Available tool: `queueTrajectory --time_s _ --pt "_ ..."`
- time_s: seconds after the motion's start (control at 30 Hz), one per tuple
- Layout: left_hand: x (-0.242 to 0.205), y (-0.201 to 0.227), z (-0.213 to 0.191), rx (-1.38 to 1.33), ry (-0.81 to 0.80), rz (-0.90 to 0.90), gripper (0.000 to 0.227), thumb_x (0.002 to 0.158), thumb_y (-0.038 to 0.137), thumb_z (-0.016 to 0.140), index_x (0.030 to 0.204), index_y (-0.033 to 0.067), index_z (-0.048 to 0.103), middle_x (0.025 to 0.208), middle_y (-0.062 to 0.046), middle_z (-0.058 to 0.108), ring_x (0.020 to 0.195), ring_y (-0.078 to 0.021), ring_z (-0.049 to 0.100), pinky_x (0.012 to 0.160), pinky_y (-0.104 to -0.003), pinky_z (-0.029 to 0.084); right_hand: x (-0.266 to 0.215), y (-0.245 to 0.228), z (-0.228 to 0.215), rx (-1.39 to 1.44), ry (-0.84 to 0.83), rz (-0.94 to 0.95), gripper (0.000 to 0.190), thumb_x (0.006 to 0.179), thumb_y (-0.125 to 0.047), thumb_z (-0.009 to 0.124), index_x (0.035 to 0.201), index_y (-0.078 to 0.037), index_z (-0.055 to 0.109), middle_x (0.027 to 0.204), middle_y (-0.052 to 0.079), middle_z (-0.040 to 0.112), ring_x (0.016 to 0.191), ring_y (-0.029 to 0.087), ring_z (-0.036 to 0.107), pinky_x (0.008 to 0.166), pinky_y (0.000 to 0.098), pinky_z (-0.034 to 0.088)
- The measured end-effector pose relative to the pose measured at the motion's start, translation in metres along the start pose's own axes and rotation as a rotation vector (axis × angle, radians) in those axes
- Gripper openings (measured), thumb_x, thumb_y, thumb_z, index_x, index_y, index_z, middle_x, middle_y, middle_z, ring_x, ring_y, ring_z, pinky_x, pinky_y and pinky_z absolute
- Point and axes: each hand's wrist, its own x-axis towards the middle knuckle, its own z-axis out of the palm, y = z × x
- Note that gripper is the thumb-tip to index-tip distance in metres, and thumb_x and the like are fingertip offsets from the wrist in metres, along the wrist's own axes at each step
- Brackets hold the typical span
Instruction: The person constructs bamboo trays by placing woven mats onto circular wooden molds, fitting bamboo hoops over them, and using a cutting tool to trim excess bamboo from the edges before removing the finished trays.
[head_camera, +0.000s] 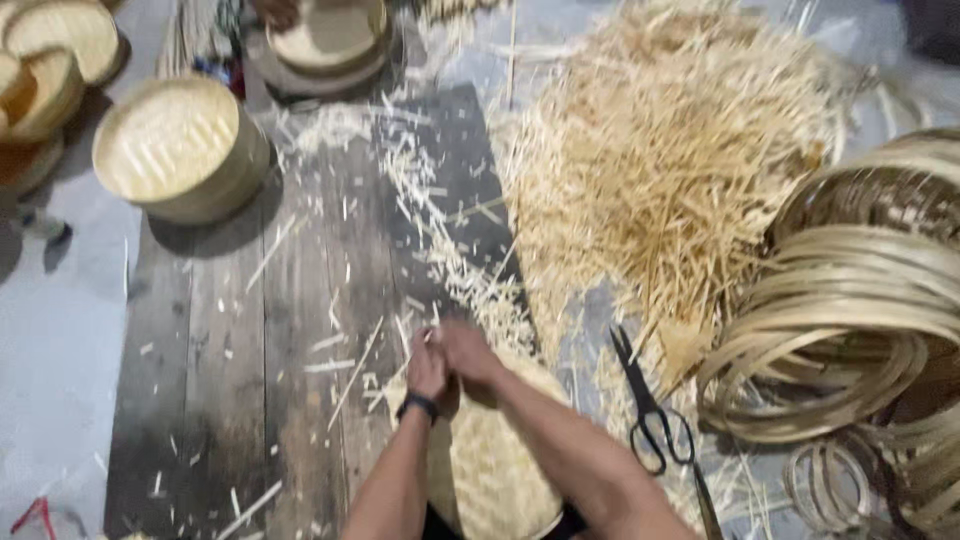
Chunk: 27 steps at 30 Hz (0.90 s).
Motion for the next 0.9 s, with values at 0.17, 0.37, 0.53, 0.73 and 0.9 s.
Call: queueTrajectory --time_s 0.17,0.37,0.53,0.73,0.9 --pt "-0.104 0.014 -0.056 0.542 0.166 0.048 0.045 0.093 0.021 0.049 0.13 -0.0013 0.063 0.133 -0.022 0.063 0.117 -0.0382 0.058 0.102 -0.049 0.046 -0.026 -0.032 -0.007 -0.776 -0.229 -0.19 0.057 0.101 -0.051 0.03 0.107 -0.016 0.075 0.1 0.019 0.07 0.105 0.037 0.067 0.123 0.0688 -0.001" --pt "-0.135 0.044 -0.065 0.168 0.104 -0.491 0.071 0.106 0.054 0.031 0.11 -0.0028 0.074 0.105 -0.034 0.07 0.103 -0.0507 0.061 0.092 -0.057 0.045 -0.029 -0.06 -0.015 -0.896 -0.38 -0.015 0.088 0.089 -0.084 0.031 0.093 -0.009 0.078 0.088 0.018 0.073 0.1 0.034 0.072 0.125 0.0654 0.002" --pt "-0.117 0.028 -0.058 -0.001 0.116 -0.71 0.078 0.102 0.059 0.039 0.102 -0.0118 0.072 0.094 -0.036 0.071 0.091 -0.0496 0.067 0.085 -0.056 0.048 -0.008 -0.033 0.0 -0.896 -0.325 -0.025 0.089 0.087 -0.084 0.035 0.083 -0.007 0.08 0.09 0.02 0.074 0.101 0.035 0.069 0.124 0.068 -0.002" --pt "-0.112 -0.017 -0.04 -0.298 0.199 -0.774 0.084 0.1 0.06 0.051 0.093 -0.0213 0.07 0.089 -0.029 0.069 0.083 -0.0317 0.056 0.078 -0.052 0.048 0.008 -0.016 0.007 -0.821 -0.332 -0.002 0.084 0.076 -0.086 0.047 0.075 -0.009 0.081 0.083 0.019 0.074 0.094 0.035 0.072 0.117 0.0565 0.025" --pt "-0.109 -0.033 -0.036 -0.396 0.205 -0.78 0.077 0.095 0.059 0.054 0.1 -0.0162 0.066 0.089 -0.018 0.069 0.081 -0.0243 0.057 0.077 -0.045 0.048 0.01 -0.012 0.01 -0.789 -0.328 -0.01 0.083 0.077 -0.086 0.049 0.074 -0.009 0.08 0.085 0.02 0.072 0.093 0.036 0.071 0.107 0.0513 0.04"
